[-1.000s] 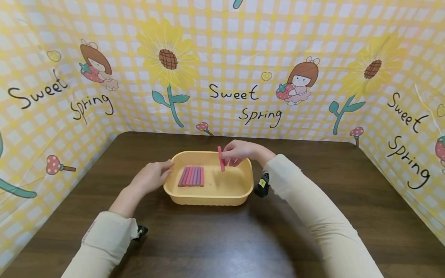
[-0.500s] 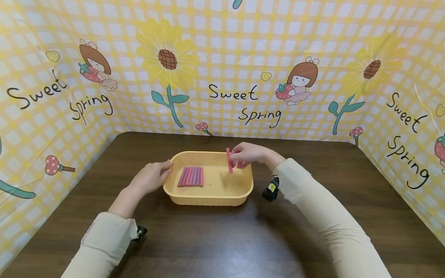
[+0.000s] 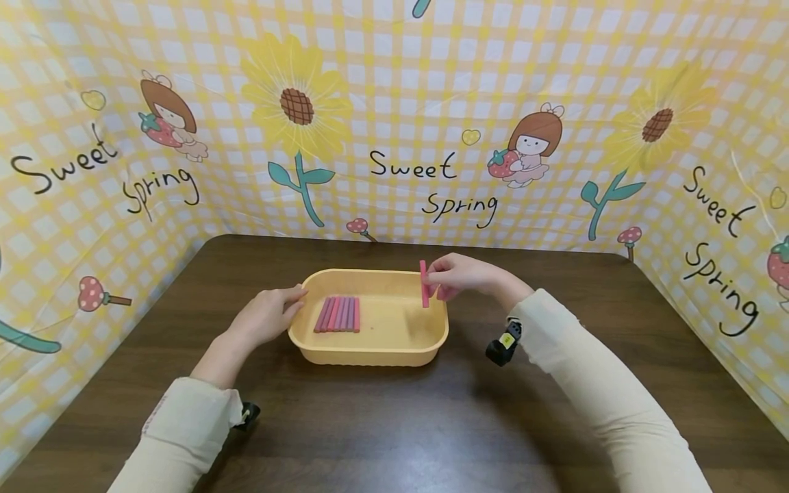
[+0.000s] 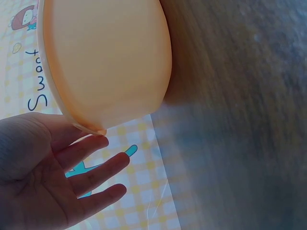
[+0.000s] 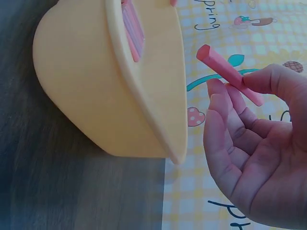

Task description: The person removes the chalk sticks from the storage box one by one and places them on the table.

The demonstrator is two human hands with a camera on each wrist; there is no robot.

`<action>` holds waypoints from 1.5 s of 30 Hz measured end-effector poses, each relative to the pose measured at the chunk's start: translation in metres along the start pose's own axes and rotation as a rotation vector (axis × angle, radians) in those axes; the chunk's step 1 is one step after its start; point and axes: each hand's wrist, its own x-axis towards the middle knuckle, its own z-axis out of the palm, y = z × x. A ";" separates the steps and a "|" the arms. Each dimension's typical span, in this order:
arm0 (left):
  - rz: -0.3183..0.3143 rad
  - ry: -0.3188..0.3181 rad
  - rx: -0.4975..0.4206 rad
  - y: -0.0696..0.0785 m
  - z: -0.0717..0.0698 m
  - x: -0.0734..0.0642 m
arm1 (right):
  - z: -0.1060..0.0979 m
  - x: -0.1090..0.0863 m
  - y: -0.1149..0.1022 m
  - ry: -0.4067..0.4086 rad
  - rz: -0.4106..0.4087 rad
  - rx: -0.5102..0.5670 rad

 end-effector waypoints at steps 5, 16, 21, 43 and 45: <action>0.002 0.004 -0.003 0.000 0.000 0.000 | -0.005 -0.011 0.010 0.000 -0.027 0.031; 0.000 0.002 -0.009 -0.001 0.001 0.000 | -0.022 -0.032 0.042 0.046 -0.024 0.074; -0.001 0.003 -0.013 0.000 0.000 -0.001 | -0.027 -0.039 0.057 0.062 -0.016 0.069; 0.000 0.010 -0.025 -0.001 0.001 -0.001 | -0.017 -0.036 0.113 -0.039 0.088 0.139; -0.002 0.009 -0.026 -0.001 0.001 -0.001 | -0.014 -0.035 0.114 -0.044 0.096 0.122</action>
